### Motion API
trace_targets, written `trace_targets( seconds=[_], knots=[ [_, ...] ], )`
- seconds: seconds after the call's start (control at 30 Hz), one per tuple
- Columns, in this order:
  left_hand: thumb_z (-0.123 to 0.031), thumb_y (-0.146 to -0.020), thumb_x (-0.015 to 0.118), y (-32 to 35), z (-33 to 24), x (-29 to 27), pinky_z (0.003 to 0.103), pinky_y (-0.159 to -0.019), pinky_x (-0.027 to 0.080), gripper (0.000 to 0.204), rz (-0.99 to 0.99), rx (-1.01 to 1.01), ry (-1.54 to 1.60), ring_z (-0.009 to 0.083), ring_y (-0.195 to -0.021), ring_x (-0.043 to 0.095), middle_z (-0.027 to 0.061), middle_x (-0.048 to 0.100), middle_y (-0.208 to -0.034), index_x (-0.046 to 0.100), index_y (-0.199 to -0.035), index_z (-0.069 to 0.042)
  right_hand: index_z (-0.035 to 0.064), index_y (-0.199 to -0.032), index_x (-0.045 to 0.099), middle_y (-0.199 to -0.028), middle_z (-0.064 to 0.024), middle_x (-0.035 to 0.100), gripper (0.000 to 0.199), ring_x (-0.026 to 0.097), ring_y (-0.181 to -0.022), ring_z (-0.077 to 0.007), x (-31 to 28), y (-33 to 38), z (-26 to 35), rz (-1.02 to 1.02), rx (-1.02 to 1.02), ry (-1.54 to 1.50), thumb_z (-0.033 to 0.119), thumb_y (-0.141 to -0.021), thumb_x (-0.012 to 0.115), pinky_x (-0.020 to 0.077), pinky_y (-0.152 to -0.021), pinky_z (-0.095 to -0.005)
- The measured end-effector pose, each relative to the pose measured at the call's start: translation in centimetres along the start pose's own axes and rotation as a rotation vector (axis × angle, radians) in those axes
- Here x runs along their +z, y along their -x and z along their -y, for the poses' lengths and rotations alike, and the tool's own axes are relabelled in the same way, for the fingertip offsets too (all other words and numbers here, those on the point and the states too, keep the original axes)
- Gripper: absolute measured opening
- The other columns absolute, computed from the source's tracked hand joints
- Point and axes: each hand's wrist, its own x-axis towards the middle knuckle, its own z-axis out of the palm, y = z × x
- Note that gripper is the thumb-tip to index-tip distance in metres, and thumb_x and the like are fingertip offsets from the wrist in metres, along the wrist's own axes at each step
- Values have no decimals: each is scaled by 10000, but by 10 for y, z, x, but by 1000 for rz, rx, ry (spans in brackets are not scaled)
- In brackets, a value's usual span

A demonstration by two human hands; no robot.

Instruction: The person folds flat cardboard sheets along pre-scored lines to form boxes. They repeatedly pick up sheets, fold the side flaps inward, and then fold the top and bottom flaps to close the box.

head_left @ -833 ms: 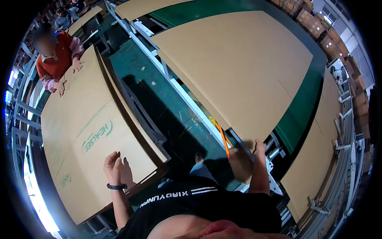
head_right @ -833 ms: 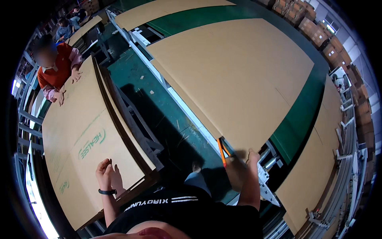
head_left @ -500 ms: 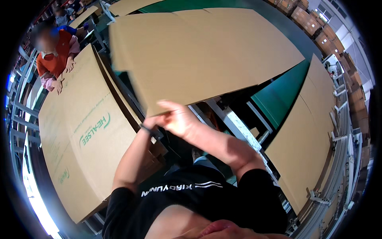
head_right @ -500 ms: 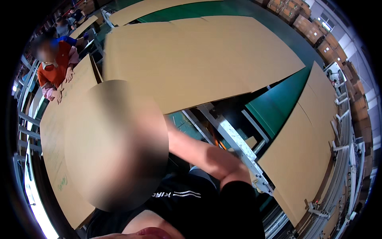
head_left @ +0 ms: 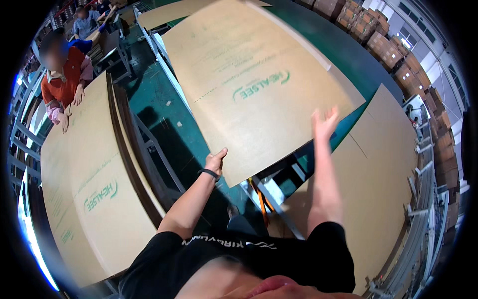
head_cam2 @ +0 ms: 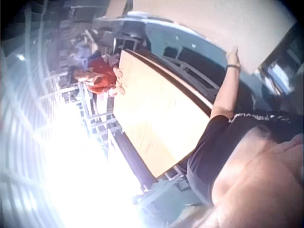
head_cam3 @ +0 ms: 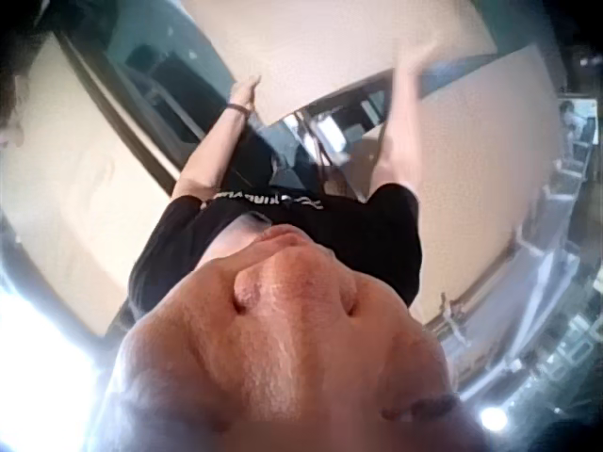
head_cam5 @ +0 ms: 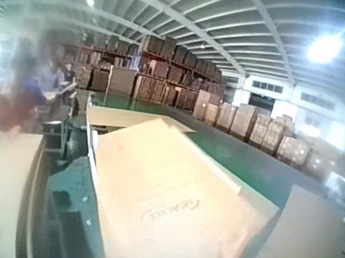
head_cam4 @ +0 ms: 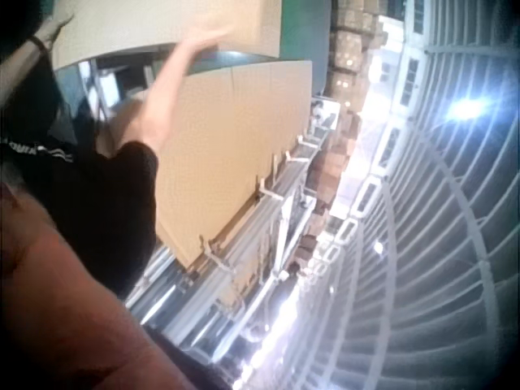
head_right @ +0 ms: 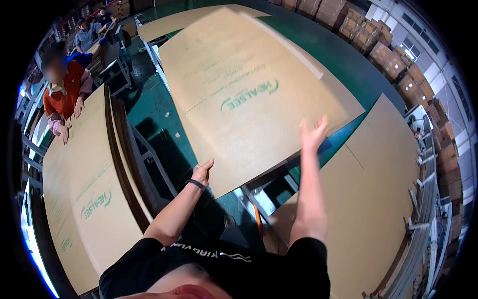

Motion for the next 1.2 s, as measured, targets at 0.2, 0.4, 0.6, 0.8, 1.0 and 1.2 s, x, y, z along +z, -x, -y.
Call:
trace_targets(
  seconds=[0.2, 0.4, 0.6, 0.8, 1.0, 1.2],
  knots=[
    [-19, -854, 635, -52, -104, 12, 405, -771, 579, 295, -62, 138, -283, 279, -867, 695, 168, 684, -1029, 601, -1132, 72, 116, -1391, 418, -1430, -110, 423, 641, 403, -1304, -299, 121, 105, -50, 89, 1421, -1061, 346, -858, 689, 378, -1035, -545],
    [-25, -868, 606, 11, -246, 61, 403, -785, 578, 315, -39, 130, -269, 282, -866, 697, 197, 674, -1025, 570, -1153, 106, 46, -1121, 603, -1116, -85, 650, 315, 626, -1049, -265, 142, 34, 30, 262, 1215, -1331, 116, -818, 650, 536, -897, -423],
    [-88, -847, 646, 152, -342, 39, 346, -715, 603, 253, -25, 205, -268, 234, -760, 713, 160, 702, -929, 624, -1043, 71, -27, -1158, 574, -1125, -134, 650, 351, 632, -1066, -290, 86, 37, 158, 482, 1029, -1537, 58, -819, 602, 529, -945, -446],
    [-109, -831, 664, 348, -376, -42, 316, -669, 604, 346, -72, 376, -271, 206, -700, 711, 150, 699, -915, 583, -1114, 73, -70, -1214, 535, -1204, -170, 618, 393, 603, -1130, -290, 3, 146, 286, 833, 988, -1713, 60, -845, 574, 501, -989, -437],
    [-121, -803, 685, 531, -367, -202, 308, -700, 598, 477, -233, 528, -296, 212, -763, 713, 181, 681, -988, 524, -1191, 105, 8, -1335, 466, -1267, -128, 579, 519, 572, -1174, -275, -71, 327, 407, 953, 893, -1587, 64, -831, 580, 467, -1025, -428],
    [-175, -769, 720, 706, -413, -361, 303, -755, 581, 587, -324, 494, -451, 191, -828, 701, 171, 668, -1023, 492, -1234, 101, 34, -1241, 512, -1119, -114, 615, 372, 638, -975, -240, -107, 523, 520, 1247, 1034, -1633, 18, -870, 524, 549, -844, -421]
  ],
)
